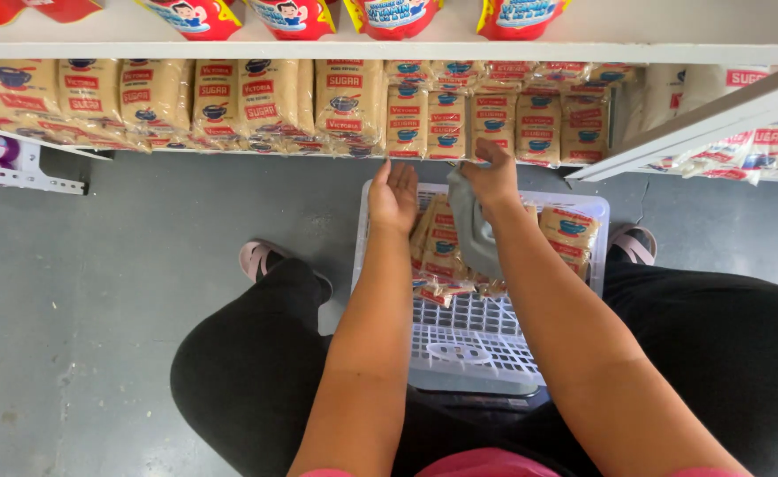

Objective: The recorder is cleaning bags of sugar and bottles of ketchup with a cloth and organizing them on a grocery shelf.

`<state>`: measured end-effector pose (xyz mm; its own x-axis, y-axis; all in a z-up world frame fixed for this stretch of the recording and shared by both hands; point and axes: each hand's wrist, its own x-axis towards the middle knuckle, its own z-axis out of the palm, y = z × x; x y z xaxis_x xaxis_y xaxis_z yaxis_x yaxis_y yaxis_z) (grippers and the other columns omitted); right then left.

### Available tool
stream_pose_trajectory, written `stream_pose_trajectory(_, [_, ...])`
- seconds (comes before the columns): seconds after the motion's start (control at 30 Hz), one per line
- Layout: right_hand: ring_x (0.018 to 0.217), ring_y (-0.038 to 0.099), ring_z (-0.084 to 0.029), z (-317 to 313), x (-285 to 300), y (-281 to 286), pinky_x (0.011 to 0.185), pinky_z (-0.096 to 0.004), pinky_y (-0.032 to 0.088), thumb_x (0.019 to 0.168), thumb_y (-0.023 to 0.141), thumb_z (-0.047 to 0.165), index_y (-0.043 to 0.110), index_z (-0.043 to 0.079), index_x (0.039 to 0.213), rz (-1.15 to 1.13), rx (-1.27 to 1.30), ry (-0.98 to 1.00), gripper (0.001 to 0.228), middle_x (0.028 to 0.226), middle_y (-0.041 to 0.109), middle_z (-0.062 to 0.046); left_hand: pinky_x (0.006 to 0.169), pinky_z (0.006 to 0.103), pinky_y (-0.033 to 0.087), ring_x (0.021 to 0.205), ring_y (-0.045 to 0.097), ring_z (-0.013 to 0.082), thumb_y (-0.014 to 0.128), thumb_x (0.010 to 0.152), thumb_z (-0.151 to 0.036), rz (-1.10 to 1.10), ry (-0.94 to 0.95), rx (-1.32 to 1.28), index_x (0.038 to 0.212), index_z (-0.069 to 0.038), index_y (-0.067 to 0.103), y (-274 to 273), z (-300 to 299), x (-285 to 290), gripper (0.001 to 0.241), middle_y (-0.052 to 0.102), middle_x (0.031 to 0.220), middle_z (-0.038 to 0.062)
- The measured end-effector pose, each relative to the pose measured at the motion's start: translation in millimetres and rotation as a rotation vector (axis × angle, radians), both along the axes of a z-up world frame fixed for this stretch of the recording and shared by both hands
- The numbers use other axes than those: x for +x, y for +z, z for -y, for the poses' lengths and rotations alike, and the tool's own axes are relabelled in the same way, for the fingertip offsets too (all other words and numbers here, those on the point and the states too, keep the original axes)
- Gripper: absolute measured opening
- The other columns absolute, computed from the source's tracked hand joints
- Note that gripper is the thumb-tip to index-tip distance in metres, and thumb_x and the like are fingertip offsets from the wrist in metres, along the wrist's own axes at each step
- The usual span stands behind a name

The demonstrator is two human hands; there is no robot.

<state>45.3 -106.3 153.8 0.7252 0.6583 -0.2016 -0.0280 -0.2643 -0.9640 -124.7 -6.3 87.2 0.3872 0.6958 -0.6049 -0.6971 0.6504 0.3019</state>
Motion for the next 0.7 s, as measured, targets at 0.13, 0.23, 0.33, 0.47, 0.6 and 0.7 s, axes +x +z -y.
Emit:
stream_pose_trajectory(0.13, [0.111,0.066,-0.017,-27.5,2.9,-8.0,0.091,-0.030,0.052,0.076,0.077,-0.005,0.064,-0.002,0.128,0.040,-0.038,0.042,0.053,0.123,0.070,-0.012,0.096,0.0435,0.053,0.112,0.059,0.0318,0.068,0.095,-0.025,-0.006,0.059,-0.068,0.140,-0.002,0.051,-37.9,-25.5,26.2,0.054,0.057,0.130,0.017])
stream_pose_trajectory(0.23, [0.096,0.071,-0.020,-40.4,6.8,-24.6,0.081,-0.033,0.057,0.078,0.068,-0.005,0.068,-0.001,0.123,-0.276,-0.072,0.062,0.045,0.111,0.075,-0.010,0.086,0.0437,0.048,0.098,0.052,0.0292,0.071,0.099,-0.026,0.031,0.011,-0.053,0.137,-0.007,0.055,-57.4,-32.6,40.0,0.045,0.054,0.117,0.015])
stream_pose_trajectory(0.33, [0.091,0.071,-0.021,-49.1,21.0,-53.7,0.077,-0.035,0.055,0.081,0.067,-0.006,0.071,-0.004,0.118,-0.328,-0.022,0.121,0.037,0.107,0.077,-0.011,0.091,0.0432,0.052,0.106,0.062,0.0278,0.066,0.093,-0.023,0.115,0.049,-0.157,0.126,-0.008,0.059,-50.9,-41.8,56.5,0.037,0.060,0.122,0.013])
stream_pose_trajectory(0.47, [0.089,0.070,-0.022,-63.2,36.3,-69.4,0.072,-0.040,0.056,0.078,0.074,0.000,0.066,0.003,0.118,-0.421,-0.287,0.067,0.041,0.101,0.072,-0.009,0.086,0.0394,0.046,0.102,0.056,0.0195,0.068,0.093,-0.023,-0.117,0.010,-0.218,0.123,-0.017,0.063,-93.1,-55.5,68.8,0.031,0.059,0.116,0.003])
stream_pose_trajectory(0.6, [0.082,0.069,-0.027,-69.1,40.7,-74.7,0.063,-0.045,0.055,0.079,0.073,0.009,0.063,0.004,0.109,-0.439,-0.454,0.106,0.032,0.091,0.069,-0.012,0.090,0.0437,0.048,0.103,0.060,0.0219,0.069,0.089,-0.021,-0.049,0.036,-0.164,0.118,-0.014,0.064,-140.6,-55.4,73.8,0.030,0.064,0.108,0.003])
stream_pose_trajectory(0.7, [0.078,0.070,-0.027,-70.3,49.9,-104.2,0.062,-0.043,0.056,0.079,0.072,0.004,0.066,0.004,0.104,-0.382,-0.408,0.105,0.026,0.089,0.071,-0.014,0.093,0.0460,0.045,0.101,0.057,0.0213,0.071,0.086,-0.019,-0.166,0.016,-0.284,0.118,-0.018,0.065,-136.2,-58.1,77.4,0.033,0.062,0.106,0.002])
